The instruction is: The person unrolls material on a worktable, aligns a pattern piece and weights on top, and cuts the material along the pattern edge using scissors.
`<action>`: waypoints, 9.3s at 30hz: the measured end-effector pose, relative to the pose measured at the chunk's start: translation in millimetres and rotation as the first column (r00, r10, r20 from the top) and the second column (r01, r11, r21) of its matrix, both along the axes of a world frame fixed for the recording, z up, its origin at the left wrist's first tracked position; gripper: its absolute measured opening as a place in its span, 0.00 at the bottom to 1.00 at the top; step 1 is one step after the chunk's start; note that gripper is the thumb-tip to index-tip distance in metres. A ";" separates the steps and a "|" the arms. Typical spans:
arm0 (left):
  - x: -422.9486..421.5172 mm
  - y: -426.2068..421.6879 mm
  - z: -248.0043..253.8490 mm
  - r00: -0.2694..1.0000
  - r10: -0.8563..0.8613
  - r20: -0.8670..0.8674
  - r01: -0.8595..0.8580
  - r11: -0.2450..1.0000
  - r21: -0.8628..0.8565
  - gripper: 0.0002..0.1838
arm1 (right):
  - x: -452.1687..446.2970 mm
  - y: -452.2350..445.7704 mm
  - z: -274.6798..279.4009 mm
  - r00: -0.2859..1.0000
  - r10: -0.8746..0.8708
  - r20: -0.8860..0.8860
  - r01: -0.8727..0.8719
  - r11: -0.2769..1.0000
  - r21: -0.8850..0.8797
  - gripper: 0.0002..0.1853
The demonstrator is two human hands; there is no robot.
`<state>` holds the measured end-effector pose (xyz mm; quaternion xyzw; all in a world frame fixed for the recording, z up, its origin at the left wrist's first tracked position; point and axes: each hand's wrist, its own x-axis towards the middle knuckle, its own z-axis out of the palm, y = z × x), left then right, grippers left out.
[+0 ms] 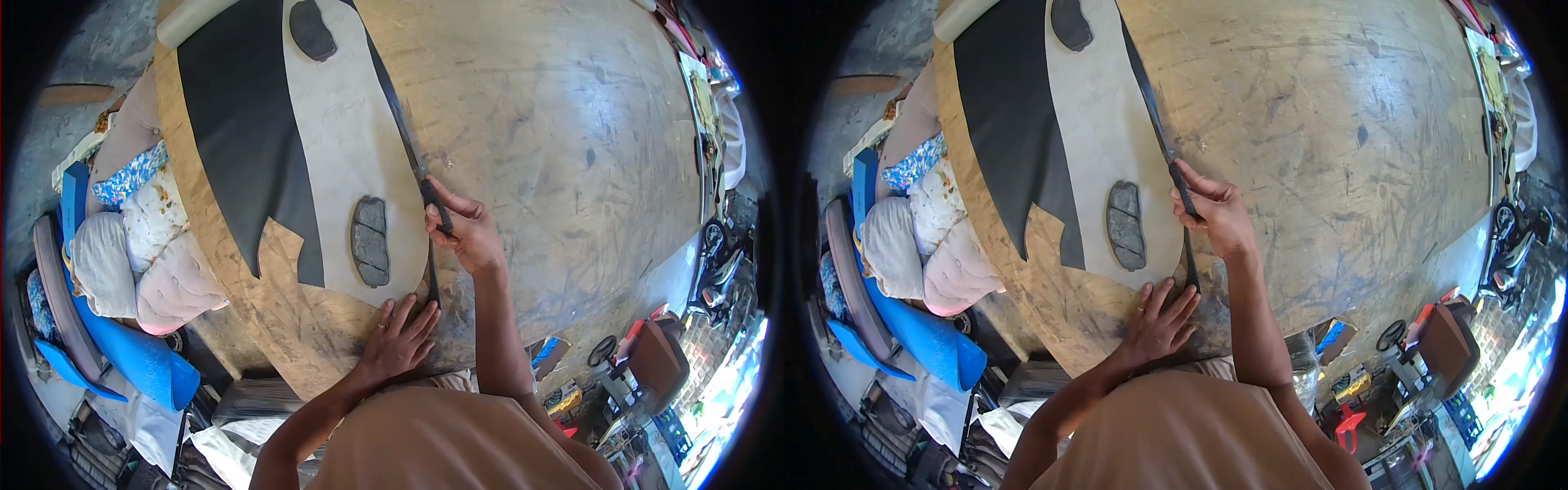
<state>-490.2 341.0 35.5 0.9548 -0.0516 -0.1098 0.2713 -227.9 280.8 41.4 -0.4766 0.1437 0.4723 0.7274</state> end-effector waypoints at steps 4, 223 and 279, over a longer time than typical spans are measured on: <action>2.2 -3.6 6.1 0.998 0.026 -0.049 -0.028 0.999 -0.026 0.36 | 7.1 10.8 -0.5 0.999 0.010 0.035 -0.010 1.000 -0.007 0.27; 391.3 329.4 -40.3 0.595 0.669 0.445 -0.639 0.730 -0.244 0.43 | 396.3 274.2 -11.0 0.258 0.866 0.429 -0.814 0.434 -0.386 0.26; -10.9 189.9 14.5 0.386 0.648 -0.657 -0.920 0.217 -0.326 0.20 | -335.3 16.9 6.0 0.978 -0.067 -0.195 0.094 0.987 0.131 0.37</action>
